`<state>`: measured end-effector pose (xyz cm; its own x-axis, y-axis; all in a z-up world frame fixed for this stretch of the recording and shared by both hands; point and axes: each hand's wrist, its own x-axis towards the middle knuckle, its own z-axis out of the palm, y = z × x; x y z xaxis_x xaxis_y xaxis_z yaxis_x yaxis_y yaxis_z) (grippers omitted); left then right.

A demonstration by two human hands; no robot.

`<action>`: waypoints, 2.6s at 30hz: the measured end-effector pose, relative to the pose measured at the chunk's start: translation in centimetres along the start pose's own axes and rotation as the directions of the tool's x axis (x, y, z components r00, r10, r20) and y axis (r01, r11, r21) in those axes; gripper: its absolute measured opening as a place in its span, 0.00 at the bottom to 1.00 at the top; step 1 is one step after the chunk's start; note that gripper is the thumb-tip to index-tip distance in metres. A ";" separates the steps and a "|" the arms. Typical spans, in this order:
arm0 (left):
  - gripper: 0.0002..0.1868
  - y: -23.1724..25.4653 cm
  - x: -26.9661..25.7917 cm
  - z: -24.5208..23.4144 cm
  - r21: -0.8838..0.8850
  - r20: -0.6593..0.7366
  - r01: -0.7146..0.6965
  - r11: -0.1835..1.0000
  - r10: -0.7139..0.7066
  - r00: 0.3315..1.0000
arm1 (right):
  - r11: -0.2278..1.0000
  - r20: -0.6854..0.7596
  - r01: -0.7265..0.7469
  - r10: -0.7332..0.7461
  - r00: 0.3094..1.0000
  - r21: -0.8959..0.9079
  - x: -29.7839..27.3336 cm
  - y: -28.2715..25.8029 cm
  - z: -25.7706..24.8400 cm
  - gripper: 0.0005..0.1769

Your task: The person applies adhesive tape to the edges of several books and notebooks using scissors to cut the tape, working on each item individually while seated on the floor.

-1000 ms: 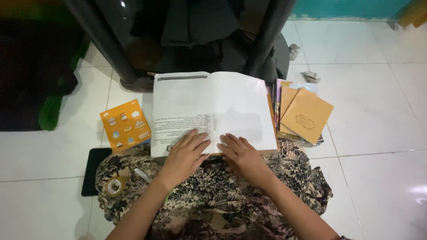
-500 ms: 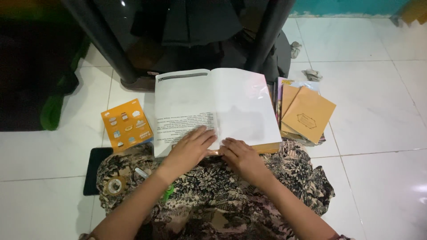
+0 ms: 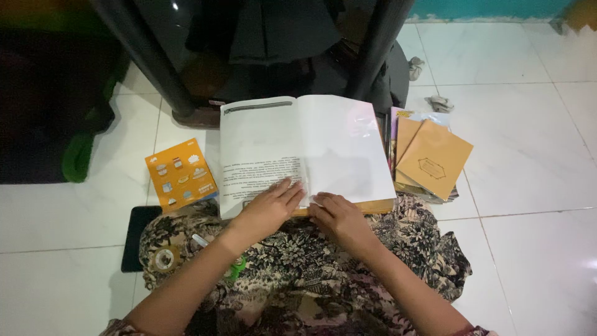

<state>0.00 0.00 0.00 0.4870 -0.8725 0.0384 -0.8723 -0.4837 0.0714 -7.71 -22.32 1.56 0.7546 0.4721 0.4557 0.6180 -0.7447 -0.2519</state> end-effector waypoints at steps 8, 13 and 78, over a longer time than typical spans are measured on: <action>0.35 -0.2 -2.0 0.8 0.034 -0.041 0.006 0.999 -0.005 0.999 | 0.995 0.052 0.009 -0.004 0.999 -0.102 -0.8 0.6 1.6 0.20; 0.37 -1.6 -5.1 -0.5 -0.017 -0.043 0.176 0.984 -0.177 0.983 | 0.989 0.131 0.015 0.005 0.991 -0.149 -1.3 0.9 2.1 0.23; 0.15 -3.7 -6.5 -4.4 -0.429 0.301 0.655 0.622 -0.585 0.753 | 0.690 0.132 -0.633 0.633 0.763 0.353 1.9 1.6 1.7 0.11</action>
<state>0.26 7.78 3.85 0.8640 -0.3941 -0.3133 -0.2046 -0.8434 0.4968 -4.94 -21.85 0.60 0.9960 -0.0484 0.0757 0.0266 -0.6458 -0.7631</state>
